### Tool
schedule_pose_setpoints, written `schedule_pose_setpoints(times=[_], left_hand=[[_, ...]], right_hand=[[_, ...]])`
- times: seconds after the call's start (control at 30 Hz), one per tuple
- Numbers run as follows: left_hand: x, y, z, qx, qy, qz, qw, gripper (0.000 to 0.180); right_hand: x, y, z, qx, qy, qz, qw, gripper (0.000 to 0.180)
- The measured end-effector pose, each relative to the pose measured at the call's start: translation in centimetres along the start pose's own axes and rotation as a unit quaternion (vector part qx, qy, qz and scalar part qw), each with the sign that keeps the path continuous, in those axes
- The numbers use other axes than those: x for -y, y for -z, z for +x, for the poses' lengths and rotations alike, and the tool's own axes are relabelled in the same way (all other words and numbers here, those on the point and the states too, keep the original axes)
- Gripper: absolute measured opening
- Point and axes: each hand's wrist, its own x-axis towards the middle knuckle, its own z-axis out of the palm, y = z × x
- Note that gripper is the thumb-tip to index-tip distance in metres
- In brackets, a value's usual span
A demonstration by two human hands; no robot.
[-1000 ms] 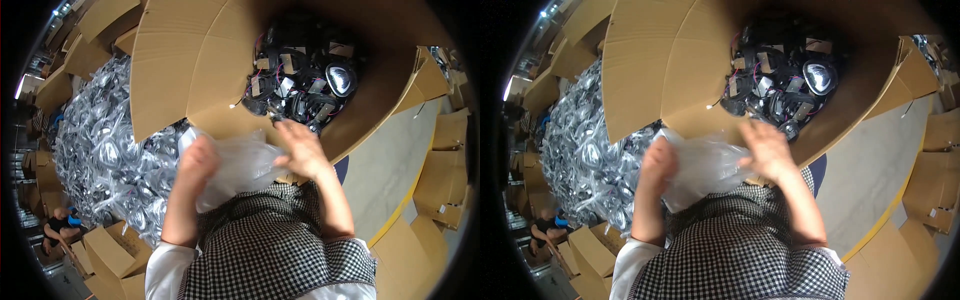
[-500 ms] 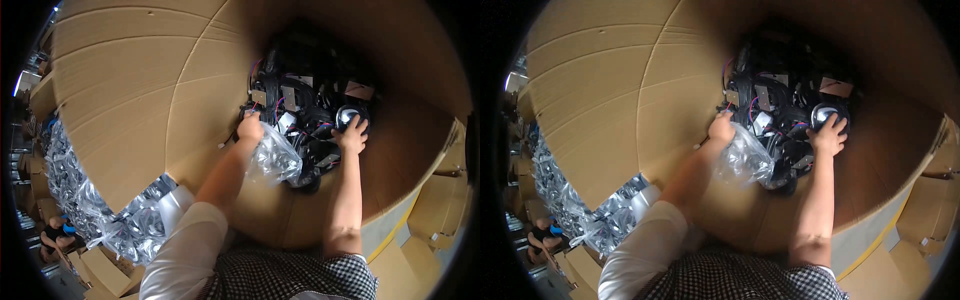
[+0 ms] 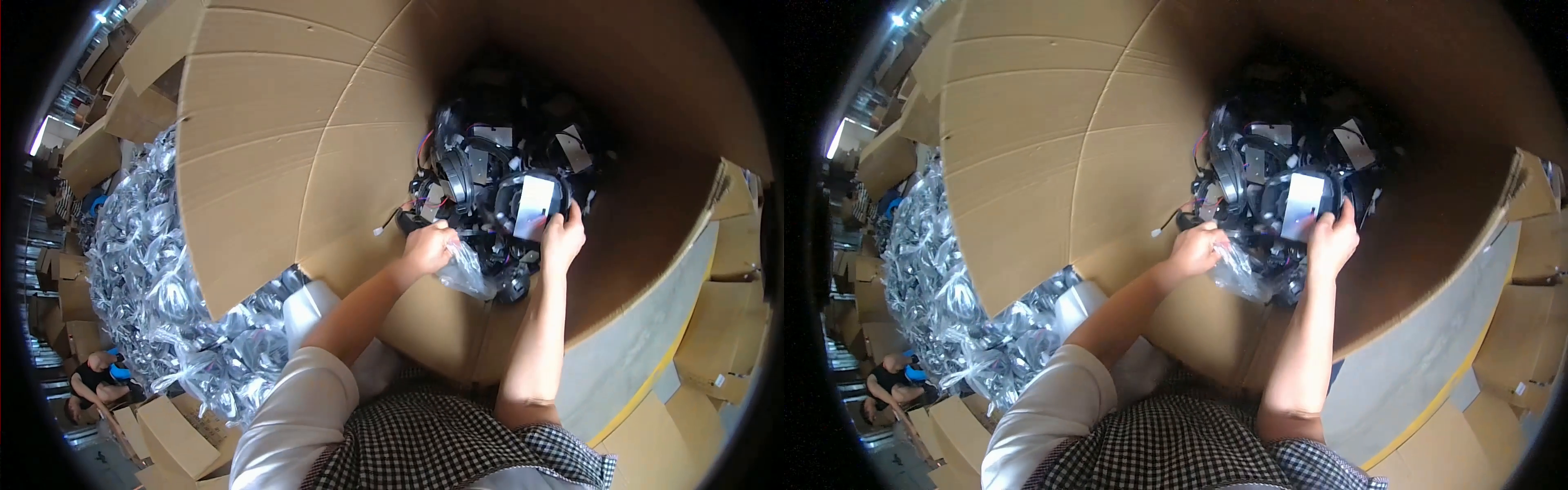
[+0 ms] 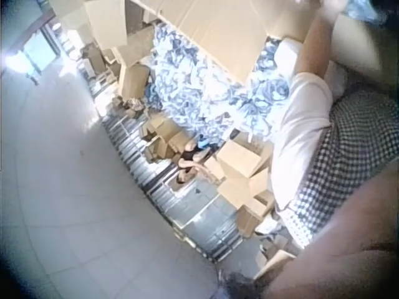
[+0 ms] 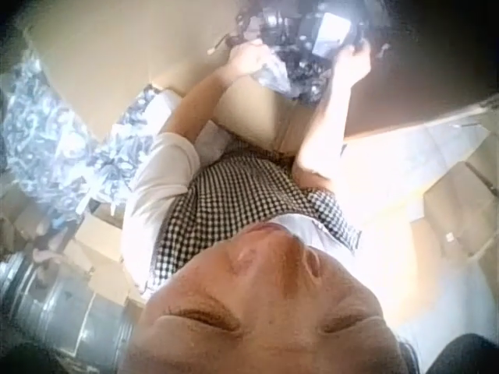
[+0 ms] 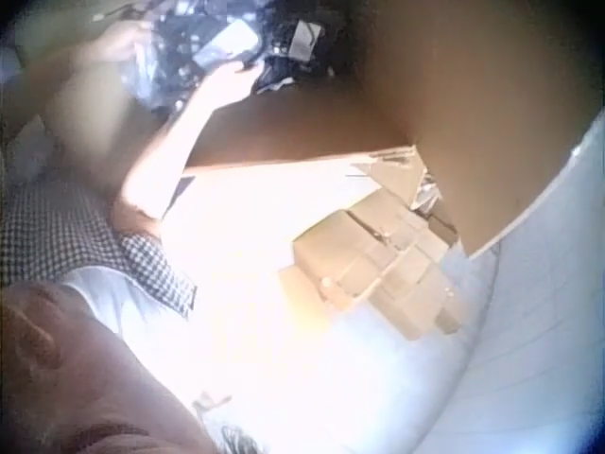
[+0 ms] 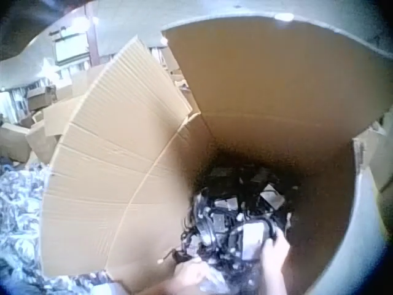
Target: The person packs electronic components by hand, placing them into plastic bags, then putting the filled bags into a large cardboard box.
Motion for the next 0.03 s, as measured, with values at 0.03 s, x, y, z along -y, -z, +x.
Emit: schedule_pose_setpoints(times=[0.03], left_hand=[[-0.66, 0.54, -1.09, -0.001, -0.002, 0.004, 1.000, 0.017]], right_hand=[[0.28, 0.96, -0.90, -0.001, 0.000, 0.004, 1.000, 0.048]])
